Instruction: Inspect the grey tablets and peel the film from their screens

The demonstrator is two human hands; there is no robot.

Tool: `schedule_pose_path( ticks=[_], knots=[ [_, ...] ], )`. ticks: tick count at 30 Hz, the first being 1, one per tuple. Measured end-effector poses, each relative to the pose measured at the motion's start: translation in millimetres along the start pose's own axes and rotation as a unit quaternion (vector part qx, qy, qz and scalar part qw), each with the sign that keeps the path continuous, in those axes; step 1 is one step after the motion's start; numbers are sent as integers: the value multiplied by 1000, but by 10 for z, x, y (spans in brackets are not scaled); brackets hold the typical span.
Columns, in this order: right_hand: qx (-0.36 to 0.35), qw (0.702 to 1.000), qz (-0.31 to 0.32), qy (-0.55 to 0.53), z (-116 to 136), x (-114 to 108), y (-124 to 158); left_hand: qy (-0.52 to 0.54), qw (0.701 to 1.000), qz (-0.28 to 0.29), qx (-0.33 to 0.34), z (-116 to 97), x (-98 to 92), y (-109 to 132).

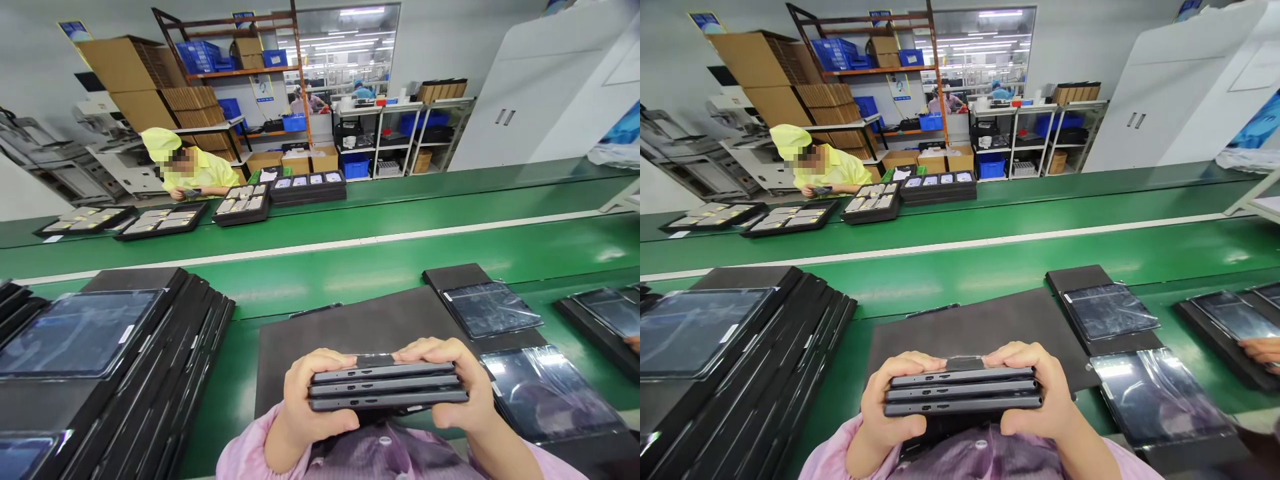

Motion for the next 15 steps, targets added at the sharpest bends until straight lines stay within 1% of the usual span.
schedule_pose_path(
  ticks=[15],
  knots=[
    [9,1000,8,-5,68,-8,-21,-12,1000,1,6,-7,13,23]
  ],
)
Point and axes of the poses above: each hand's wrist, its own y-axis away from the middle knuckle, its own x-axis out of the palm, z = x × y, the point moved 4 cm from there along -y, towards the middle knuckle, and after that the axes turned 1 degree about -x, right-handed, at the moved point
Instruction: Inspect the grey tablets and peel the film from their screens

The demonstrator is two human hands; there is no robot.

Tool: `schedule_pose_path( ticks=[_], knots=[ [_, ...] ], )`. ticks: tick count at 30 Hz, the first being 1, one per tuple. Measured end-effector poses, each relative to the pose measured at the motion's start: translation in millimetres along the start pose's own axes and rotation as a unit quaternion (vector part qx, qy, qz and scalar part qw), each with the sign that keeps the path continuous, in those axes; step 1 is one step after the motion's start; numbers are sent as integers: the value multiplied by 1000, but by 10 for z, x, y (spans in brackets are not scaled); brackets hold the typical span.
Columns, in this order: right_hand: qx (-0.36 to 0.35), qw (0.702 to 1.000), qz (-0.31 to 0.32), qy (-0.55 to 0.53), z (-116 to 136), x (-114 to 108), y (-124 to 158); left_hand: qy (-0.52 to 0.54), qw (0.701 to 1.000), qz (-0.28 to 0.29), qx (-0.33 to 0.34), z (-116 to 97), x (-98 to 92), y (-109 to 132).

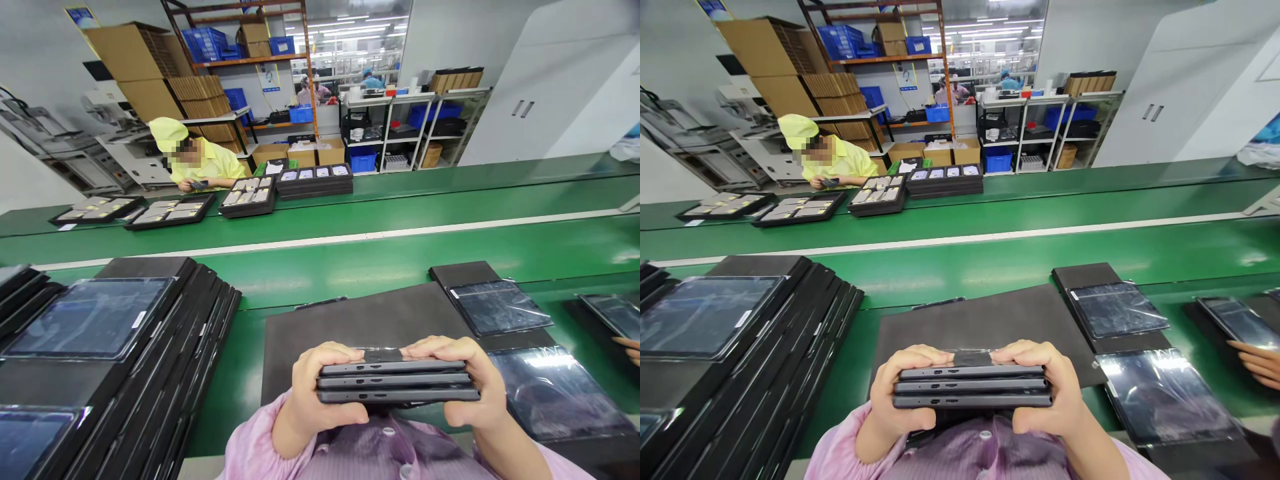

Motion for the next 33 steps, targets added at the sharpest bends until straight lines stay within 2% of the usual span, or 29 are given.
schedule_pose_path(
  ticks=[8,14,21,27,33],
  knots=[
    [20,1000,5,-19,-48,-41,6,5,1000,7,-22,17,6,-37],
    [21,1000,12,-16,-106,-56,-58,1,1000,-10,-25,71,-21,-77],
    [-30,999,21,-11,-133,-12,-146,-1,998,-16,-53,106,-98,-80],
    [-114,993,28,-33,-182,20,-179,-15,998,-1,-57,69,-137,-112],
    [-119,992,33,-29,-203,28,-153,-16,999,4,-50,25,-125,-126]
  ],
)
Point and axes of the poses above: each hand's wrist, its own y-axis away from the middle knuckle, its own x-axis out of the palm, z = x × y, the point moved 4 cm from there along -y, towards the middle knuckle, and after that the axes turned 1 degree about -x, right-handed, at the moved point
